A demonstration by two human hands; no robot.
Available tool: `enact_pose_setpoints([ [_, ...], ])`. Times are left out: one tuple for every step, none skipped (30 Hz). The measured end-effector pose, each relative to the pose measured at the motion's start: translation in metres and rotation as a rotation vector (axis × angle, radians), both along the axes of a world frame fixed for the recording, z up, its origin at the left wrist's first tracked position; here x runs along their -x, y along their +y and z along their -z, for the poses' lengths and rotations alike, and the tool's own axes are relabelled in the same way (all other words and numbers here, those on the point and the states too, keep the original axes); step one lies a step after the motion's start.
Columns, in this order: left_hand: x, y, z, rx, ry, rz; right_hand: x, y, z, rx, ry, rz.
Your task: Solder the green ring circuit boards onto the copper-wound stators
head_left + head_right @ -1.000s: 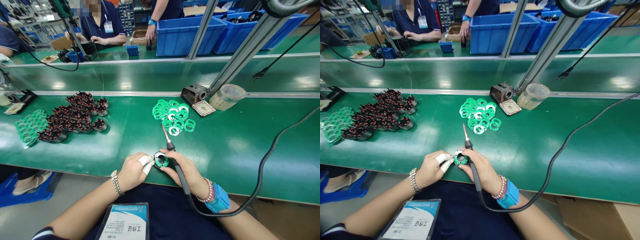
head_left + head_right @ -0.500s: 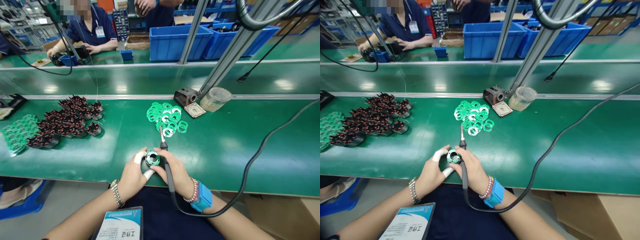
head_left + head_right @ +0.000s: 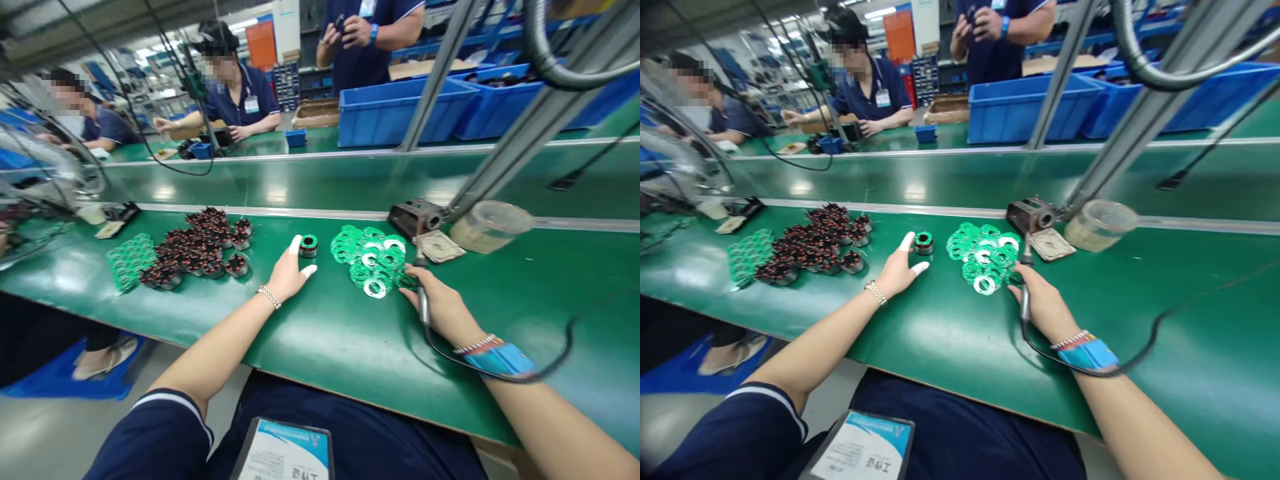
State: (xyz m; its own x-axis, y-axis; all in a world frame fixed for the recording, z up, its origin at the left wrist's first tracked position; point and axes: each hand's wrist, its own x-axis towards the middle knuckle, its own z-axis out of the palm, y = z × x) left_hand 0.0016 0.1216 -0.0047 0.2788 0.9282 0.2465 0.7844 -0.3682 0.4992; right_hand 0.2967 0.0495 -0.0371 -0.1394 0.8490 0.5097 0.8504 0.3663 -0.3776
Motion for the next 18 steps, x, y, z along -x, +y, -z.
enact_pose_setpoints([
  [0.008,-0.004,-0.001,-0.058,0.021,0.018,0.0,-0.001,0.0,-0.032,-0.011,0.014],
  [0.019,-0.008,-0.001,-0.12,0.05,0.018,0.001,-0.003,-0.001,-0.065,-0.016,0.025],
  [0.032,-0.014,-0.002,-0.179,0.088,-0.008,0.002,-0.008,-0.003,-0.081,-0.028,0.014],
  [0.046,-0.019,-0.004,-0.232,0.131,-0.064,0.006,-0.014,-0.005,-0.099,-0.027,0.011],
  [0.061,-0.023,-0.006,-0.272,0.18,-0.147,0.012,-0.021,-0.008,-0.107,-0.021,-0.006],
  [0.075,-0.027,-0.008,-0.293,0.235,-0.231,0.02,-0.03,-0.01,-0.105,-0.011,-0.039],
  [0.088,-0.029,-0.01,-0.296,0.288,-0.288,0.03,-0.039,-0.011,-0.104,-0.005,-0.095],
  [0.099,-0.03,-0.012,-0.291,0.339,-0.313,0.041,-0.048,-0.012,-0.086,-0.005,-0.17],
  [0.106,-0.031,-0.013,-0.285,0.385,-0.316,0.052,-0.056,-0.013,-0.059,-0.003,-0.243],
  [0.109,-0.032,-0.015,-0.278,0.425,-0.297,0.064,-0.063,-0.013,-0.03,-0.005,-0.313],
  [0.109,-0.034,-0.016,-0.273,0.454,-0.265,0.073,-0.069,-0.012,0.001,-0.011,-0.359],
  [0.105,-0.036,-0.017,-0.267,0.474,-0.222,0.081,-0.074,-0.012,0.02,-0.014,-0.388],
  [0.098,-0.04,-0.018,-0.257,0.481,-0.167,0.087,-0.077,-0.012,0.033,-0.014,-0.399],
  [0.089,-0.044,-0.019,-0.24,0.477,-0.106,0.09,-0.079,-0.011,0.042,-0.01,-0.4],
  [0.08,-0.049,-0.021,-0.217,0.464,-0.043,0.091,-0.08,-0.011,0.048,-0.001,-0.396],
  [0.07,-0.055,-0.022,-0.19,0.446,0.013,0.092,-0.081,-0.011,0.056,0.01,-0.389],
  [0.061,-0.062,-0.024,-0.16,0.426,0.054,0.091,-0.082,-0.01,0.064,0.022,-0.382],
  [0.053,-0.068,-0.026,-0.128,0.411,0.087,0.09,-0.082,-0.01,0.072,0.035,-0.374],
])
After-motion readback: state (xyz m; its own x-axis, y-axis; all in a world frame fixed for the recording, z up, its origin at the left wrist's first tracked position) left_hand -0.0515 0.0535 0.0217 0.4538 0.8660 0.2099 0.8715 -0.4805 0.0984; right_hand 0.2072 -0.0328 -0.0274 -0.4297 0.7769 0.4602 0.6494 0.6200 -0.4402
